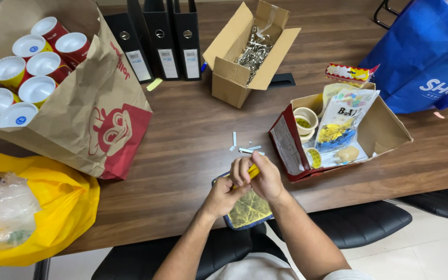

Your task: The person organizes and packs various items into a cardboard box. They place a roll of tape, a yellow cloth, a package of purple balloons, and a package of blue balloons into the box. They also gather and place yellow and blue balloons and yellow sticks into the box. Finally, they handle a box of metal clips.

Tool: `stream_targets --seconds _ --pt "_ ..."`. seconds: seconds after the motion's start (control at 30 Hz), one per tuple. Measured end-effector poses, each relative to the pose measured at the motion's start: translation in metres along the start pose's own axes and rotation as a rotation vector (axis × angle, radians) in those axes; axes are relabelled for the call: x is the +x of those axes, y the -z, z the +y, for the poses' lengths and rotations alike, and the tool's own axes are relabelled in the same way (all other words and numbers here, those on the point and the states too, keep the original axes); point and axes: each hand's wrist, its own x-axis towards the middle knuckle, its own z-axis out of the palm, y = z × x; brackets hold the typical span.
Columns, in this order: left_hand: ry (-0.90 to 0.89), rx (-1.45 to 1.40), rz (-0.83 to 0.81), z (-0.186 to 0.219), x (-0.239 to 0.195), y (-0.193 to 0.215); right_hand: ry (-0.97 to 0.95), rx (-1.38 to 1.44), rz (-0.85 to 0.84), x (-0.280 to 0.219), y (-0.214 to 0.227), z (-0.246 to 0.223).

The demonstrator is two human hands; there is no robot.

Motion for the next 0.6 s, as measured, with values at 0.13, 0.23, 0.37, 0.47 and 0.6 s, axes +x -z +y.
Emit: stream_targets --seconds 0.13,0.23,0.37,0.47,0.6 --pt "0.054 0.102 -0.037 -0.025 -0.001 0.001 -0.042 0.091 -0.029 -0.011 0.027 0.023" --pt "0.098 0.030 0.019 0.000 0.002 -0.002 -0.134 -0.127 0.089 0.005 -0.007 -0.003" --pt "0.065 -0.086 0.066 0.035 0.004 -0.003 -0.367 -0.239 0.231 0.010 -0.016 -0.003" --pt "0.061 -0.050 0.071 0.009 -0.001 0.002 -0.196 -0.211 0.132 -0.002 0.018 0.033" --pt "0.006 0.081 0.052 -0.018 -0.008 0.011 -0.126 -0.053 0.056 -0.005 0.027 0.045"
